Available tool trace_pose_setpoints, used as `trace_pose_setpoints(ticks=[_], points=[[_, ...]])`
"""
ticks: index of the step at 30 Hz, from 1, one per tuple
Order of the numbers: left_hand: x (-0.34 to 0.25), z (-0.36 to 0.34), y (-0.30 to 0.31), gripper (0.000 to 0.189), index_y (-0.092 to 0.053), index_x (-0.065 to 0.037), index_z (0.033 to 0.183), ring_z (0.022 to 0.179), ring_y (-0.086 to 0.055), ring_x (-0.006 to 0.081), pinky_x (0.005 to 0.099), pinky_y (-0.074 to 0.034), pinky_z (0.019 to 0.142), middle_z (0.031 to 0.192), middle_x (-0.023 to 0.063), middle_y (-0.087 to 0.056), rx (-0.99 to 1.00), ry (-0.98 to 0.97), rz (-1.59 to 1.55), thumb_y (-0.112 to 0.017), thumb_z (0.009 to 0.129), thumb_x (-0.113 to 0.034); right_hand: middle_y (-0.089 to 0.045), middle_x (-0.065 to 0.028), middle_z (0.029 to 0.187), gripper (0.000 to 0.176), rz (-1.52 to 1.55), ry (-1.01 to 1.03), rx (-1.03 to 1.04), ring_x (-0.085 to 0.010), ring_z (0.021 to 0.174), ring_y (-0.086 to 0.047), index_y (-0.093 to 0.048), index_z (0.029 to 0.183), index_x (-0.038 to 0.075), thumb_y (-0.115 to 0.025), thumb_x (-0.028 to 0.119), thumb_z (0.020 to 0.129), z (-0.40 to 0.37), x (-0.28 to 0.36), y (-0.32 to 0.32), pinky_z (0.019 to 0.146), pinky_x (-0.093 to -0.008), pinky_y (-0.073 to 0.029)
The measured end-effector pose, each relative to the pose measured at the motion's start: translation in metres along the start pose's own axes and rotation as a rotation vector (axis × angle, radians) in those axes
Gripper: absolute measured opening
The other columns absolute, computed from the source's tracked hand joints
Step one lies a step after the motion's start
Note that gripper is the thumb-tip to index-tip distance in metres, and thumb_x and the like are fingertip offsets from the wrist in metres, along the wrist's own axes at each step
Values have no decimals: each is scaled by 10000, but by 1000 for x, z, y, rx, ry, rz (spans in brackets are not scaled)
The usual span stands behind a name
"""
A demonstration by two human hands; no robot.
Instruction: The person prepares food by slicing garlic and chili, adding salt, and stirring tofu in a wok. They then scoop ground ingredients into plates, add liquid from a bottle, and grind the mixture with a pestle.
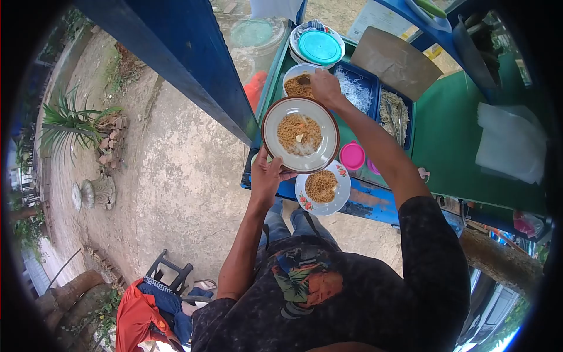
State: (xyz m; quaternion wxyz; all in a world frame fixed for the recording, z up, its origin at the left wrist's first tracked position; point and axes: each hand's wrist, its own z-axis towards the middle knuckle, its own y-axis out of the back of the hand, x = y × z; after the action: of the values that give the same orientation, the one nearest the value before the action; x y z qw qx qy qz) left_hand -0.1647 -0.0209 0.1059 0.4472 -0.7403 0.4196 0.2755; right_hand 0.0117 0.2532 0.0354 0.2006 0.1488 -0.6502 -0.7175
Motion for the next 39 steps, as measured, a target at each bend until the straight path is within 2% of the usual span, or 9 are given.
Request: trace_pose_setpoints(ticks=[7,10,13,15,19,28,32,35,39], points=[[2,-10,12,469,-429,-27,1480,933,-754,270,388,-643,803,1160,173,-700,-20,-11,14,-470,1016,-78,-721,-285,894,291,292,-322,257,-424,852,-730,-773,909,-49,-656,213,866,3,-4,-30,780,-499,-584],[1,-9,13,470,-428,-27,1482,934,-753,266,387,-644,796,1161,173,-700,-19,-21,3,-473,1017,-80,-735,-244,827,291,312,-247,329,-336,787,-748,-792,919,-16,-726,263,871,8,-20,-41,724,-427,-594],[2,-8,12,470,-429,-28,1483,933,-753,265,387,-645,795,1167,172,-699,-3,-10,7,-475,1019,-85,-722,-137,711,216,584,-472,470,-207,600,-679,-811,921,31,-779,239,872,3,-27,-23,566,-345,-542],[2,-7,10,463,-431,-29,1479,937,-752,263,381,-644,798,1172,167,-698,-14,-33,-5,-476,1023,-92,-661,-45,639,101,756,-467,521,-110,476,-526,-815,905,54,-769,142,887,2,-35,-16,447,-300,-420],[2,-8,8,455,-433,-30,1472,948,-750,262,377,-642,805,1177,160,-697,-18,-14,-14,-478,1025,-97,-655,-35,584,165,696,-465,548,-144,514,-629,-832,915,182,-763,329,886,4,-45,-14,541,-339,-513],[4,2,0,431,-446,-26,1442,978,-748,270,395,-650,821,1197,176,-689,1,-19,-41,-485,1017,-91,-630,-33,586,148,740,-399,378,-119,481,-562,-805,856,103,-768,246,871,-13,-60,62,469,-307,-451],[5,18,-9,409,-459,-38,1422,978,-747,259,398,-651,822,1202,163,-688,18,-19,-73,-492,1016,-79,-664,-62,660,174,779,-539,312,-96,526,-585,-800,921,51,-750,208,863,-37,-45,114,494,-320,-466],[5,28,-14,389,-475,-55,1408,968,-746,242,396,-648,824,1197,141,-690,26,-25,-93,-498,1020,-72,-694,-129,795,196,561,-52,11,-300,719,-673,-764,1000,36,-737,158,850,-73,-28,121,705,-436,-524],[3,30,-18,385,-477,-56,1406,961,-746,236,389,-649,819,1197,141,-690,19,-42,-103,-499,1023,-73,-664,-116,914,112,449,4,-215,-346,879,-669,-753,912,60,-678,96,837,-90,-2,123,756,-481,-526]])
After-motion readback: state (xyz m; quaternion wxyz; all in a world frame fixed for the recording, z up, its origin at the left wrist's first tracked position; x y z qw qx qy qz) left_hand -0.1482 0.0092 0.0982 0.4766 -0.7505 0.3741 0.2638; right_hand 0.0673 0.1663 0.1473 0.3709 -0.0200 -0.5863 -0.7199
